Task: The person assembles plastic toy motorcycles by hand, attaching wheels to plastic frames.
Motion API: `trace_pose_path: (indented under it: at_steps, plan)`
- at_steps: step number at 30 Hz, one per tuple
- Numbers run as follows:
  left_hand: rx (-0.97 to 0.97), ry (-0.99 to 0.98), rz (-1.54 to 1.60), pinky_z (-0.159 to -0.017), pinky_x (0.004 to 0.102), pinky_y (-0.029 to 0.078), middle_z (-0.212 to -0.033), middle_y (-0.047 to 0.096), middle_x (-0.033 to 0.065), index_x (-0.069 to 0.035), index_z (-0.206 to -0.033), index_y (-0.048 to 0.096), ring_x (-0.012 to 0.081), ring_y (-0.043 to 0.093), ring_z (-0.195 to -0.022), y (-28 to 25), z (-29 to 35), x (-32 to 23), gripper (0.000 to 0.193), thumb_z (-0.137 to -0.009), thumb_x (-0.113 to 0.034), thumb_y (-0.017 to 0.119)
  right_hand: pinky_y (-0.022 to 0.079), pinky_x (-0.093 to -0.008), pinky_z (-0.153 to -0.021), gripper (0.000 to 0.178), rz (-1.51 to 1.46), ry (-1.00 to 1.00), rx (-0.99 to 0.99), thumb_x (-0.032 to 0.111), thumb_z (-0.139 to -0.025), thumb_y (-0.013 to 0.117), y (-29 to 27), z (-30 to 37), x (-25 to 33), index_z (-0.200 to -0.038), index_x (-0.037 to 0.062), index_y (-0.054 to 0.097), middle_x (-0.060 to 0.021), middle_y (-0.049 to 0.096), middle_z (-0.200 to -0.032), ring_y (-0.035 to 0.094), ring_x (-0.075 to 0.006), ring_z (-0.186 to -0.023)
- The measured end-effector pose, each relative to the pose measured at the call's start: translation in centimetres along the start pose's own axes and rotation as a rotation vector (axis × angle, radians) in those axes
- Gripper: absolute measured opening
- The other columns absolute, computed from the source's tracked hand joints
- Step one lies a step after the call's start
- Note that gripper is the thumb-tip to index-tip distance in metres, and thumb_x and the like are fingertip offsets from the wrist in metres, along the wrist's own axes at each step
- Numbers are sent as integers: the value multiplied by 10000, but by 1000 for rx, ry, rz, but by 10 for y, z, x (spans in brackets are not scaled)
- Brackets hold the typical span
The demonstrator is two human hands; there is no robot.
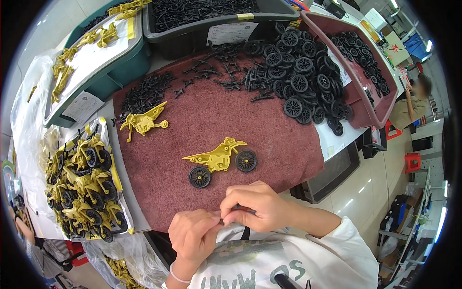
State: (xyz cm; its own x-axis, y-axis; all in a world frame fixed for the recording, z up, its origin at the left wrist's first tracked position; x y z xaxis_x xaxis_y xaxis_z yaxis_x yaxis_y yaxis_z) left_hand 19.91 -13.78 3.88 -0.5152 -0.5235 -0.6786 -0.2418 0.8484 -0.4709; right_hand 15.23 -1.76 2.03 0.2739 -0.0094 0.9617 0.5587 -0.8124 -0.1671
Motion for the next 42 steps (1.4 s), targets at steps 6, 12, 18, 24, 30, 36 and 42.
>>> trace_pose_path:
  at_steps: [6, 12, 18, 24, 30, 36, 42]
  plan:
    - [46, 127, -22, -551, 306, 426, -777, 647, 49, -66, -793, 645, 188, 564, -590, 3, -1, -3, 210, -646, -53, 795, 447, -330, -513, 193, 180, -227, -26, 207, -865, 724, 10, -2, 25, -876, 53, 606, -56, 583, -742, 577, -230, -590]
    - [135, -86, 44, -548, 314, 438, -697, 607, 91, 0, -807, 626, 237, 565, -597, 9, 1, 14, 272, -819, -231, 769, 456, -345, -523, 165, 247, -244, -33, 185, -879, 703, 17, -5, 25, -886, 54, 603, -66, 584, -768, 588, -257, -611]
    - [275, -176, 87, -599, 325, 500, -853, 708, 112, 3, -919, 661, 245, 648, -666, 13, -2, 14, 140, -786, 23, 701, 486, -403, -600, 121, 314, -111, -85, 65, -865, 661, -13, -11, 17, -945, 60, 570, -84, 586, -835, 637, -312, -726]
    - [66, -468, 349, -661, 321, 565, -939, 734, 153, 60, -1037, 610, 267, 716, -716, 4, 19, 42, 145, -904, 10, 639, 483, -294, -671, 92, 519, -65, -240, 41, -878, 673, -60, -15, 24, -965, 29, 701, -101, 571, -923, 587, -194, -775]
    - [60, 91, -293, -624, 301, 480, -977, 710, 41, -82, -857, 726, 188, 573, -746, -10, -6, -4, 237, -650, -113, 836, 506, -358, -658, 163, 681, 44, -296, 41, -835, 698, -90, -22, 3, -998, 43, 684, -88, 565, -880, 637, -261, -748]
    - [65, -9, -161, -598, 290, 476, -820, 690, 33, -66, -902, 718, 184, 595, -695, -3, -12, 8, 270, -662, -48, 840, 507, -403, -666, 196, 707, 131, -157, 92, -866, 666, -78, -31, -21, -1057, 52, 672, -115, 613, -891, 648, -335, -780]
    - [42, -300, 53, -557, 278, 497, -797, 720, 89, -8, -929, 657, 200, 667, -648, 7, -2, 30, 252, -724, 7, 802, 515, -392, -712, 221, 570, 242, -161, 66, -850, 673, -74, -26, -33, -1057, 0, 634, -147, 672, -949, 665, -316, -825]
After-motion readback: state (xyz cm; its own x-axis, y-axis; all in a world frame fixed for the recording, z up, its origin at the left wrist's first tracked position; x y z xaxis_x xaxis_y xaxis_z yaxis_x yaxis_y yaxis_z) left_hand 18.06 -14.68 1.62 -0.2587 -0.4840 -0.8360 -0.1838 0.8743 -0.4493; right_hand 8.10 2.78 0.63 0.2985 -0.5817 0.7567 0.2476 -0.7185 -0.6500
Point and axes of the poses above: each hand's wrist, its own z-axis away from the middle knuckle, its own y-axis out of the palm, x = y × z, the point moved 10 cm from there along -z, towards the middle knuckle
